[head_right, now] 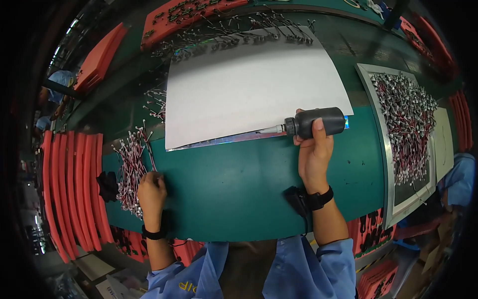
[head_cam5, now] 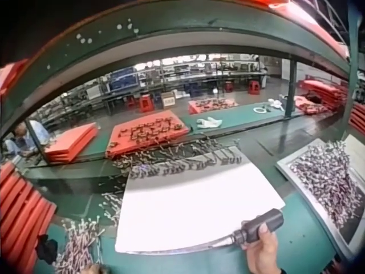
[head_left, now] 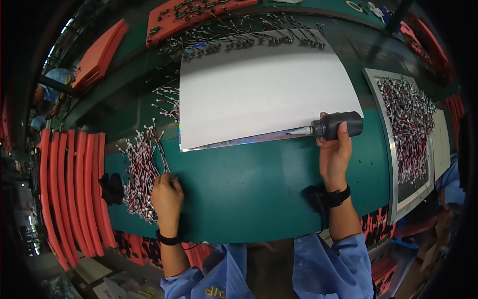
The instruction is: The person gathers a bundle of wire components, applies adhesive from a squeeze bottle to each one, and places them onto a white board. They repeat this process for several components, occasionally wiping the bottle tip with a cloth and pressing the components down.
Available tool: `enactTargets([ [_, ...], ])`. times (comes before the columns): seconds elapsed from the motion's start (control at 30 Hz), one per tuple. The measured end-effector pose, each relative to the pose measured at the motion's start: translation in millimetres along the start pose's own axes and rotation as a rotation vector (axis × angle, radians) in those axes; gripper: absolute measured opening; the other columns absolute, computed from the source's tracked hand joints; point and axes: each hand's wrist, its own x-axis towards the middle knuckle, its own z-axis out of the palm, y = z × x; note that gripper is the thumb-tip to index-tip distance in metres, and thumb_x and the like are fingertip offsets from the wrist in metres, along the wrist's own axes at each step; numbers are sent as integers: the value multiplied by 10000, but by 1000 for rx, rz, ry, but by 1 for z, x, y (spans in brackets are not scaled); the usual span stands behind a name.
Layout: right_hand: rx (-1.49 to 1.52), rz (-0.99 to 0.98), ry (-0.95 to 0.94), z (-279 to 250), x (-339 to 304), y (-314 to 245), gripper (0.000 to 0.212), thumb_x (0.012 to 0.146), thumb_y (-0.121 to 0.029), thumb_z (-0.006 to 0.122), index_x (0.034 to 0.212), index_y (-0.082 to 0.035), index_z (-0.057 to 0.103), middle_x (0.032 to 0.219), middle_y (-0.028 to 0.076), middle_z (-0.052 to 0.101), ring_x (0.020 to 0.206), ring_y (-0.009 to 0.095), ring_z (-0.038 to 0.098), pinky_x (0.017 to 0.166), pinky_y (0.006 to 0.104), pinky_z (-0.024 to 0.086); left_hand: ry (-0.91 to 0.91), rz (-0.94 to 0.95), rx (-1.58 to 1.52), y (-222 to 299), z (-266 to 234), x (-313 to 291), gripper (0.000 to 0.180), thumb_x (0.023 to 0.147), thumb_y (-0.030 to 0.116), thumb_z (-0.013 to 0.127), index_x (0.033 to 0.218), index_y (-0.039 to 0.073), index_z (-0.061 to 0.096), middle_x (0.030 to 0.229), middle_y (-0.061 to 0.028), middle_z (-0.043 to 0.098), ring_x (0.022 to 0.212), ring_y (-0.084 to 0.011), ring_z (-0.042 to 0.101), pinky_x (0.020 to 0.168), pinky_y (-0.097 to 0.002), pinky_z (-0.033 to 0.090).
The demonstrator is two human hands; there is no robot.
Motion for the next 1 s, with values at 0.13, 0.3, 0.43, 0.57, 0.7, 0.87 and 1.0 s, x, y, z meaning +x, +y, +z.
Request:
enactTargets([
  [0.13,-1,-4,16,3,-1,0,380,884,-354,474,1114,-54,436,1070,156,541,744,108,500,556,221,373,110,-197,-402,-12,-9,2,163,821,134,549,904,-4,575,687,-107,577,561,-185,547,513,-319,433],
  [0.3,6,1,-10,-1,1,2,392,878,-356,486,1116,-50,435,1068,163,540,704,109,496,550,225,372,91,-549,-959,-20,-27,5,200,840,160,544,948,-7,570,685,-77,579,586,-119,532,507,-284,421],
  [0.43,15,-6,-9,-1,0,1,404,872,-361,494,1115,-45,434,1058,167,542,673,111,490,545,229,372,-86,-343,-651,-18,-21,2,211,824,155,563,953,-10,560,683,-82,585,582,-175,557,527,-306,434],
  [0.57,37,-18,21,-1,-1,-6,402,873,-360,492,1115,-44,436,1046,163,549,658,111,483,548,230,372,-193,-64,-128,14,-40,8,243,777,141,611,955,-17,564,818,-129,590,688,-303,577,602,-353,455],
  [0.7,119,-84,78,-9,5,-25,391,878,-355,485,1098,-34,450,1035,152,556,646,107,475,554,227,371,-35,235,-72,61,-83,44,301,736,158,653,969,-8,560,903,-143,571,771,-335,562,658,-373,460],
  [0.87,177,-246,301,-40,21,-40,381,883,-350,478,1057,-10,479,1023,137,561,630,97,462,557,223,364,-196,722,-288,179,-63,126,343,739,183,638,1000,-20,546,1009,-168,550,909,-337,540,758,-371,454],
  [1.0,179,-297,396,-59,33,-42,383,883,-352,478,1030,2,491,997,128,564,625,95,458,551,219,358,-201,872,-268,276,16,187,467,795,274,570,1126,-42,481,1191,-207,468,1074,-346,470,896,-374,397],
])
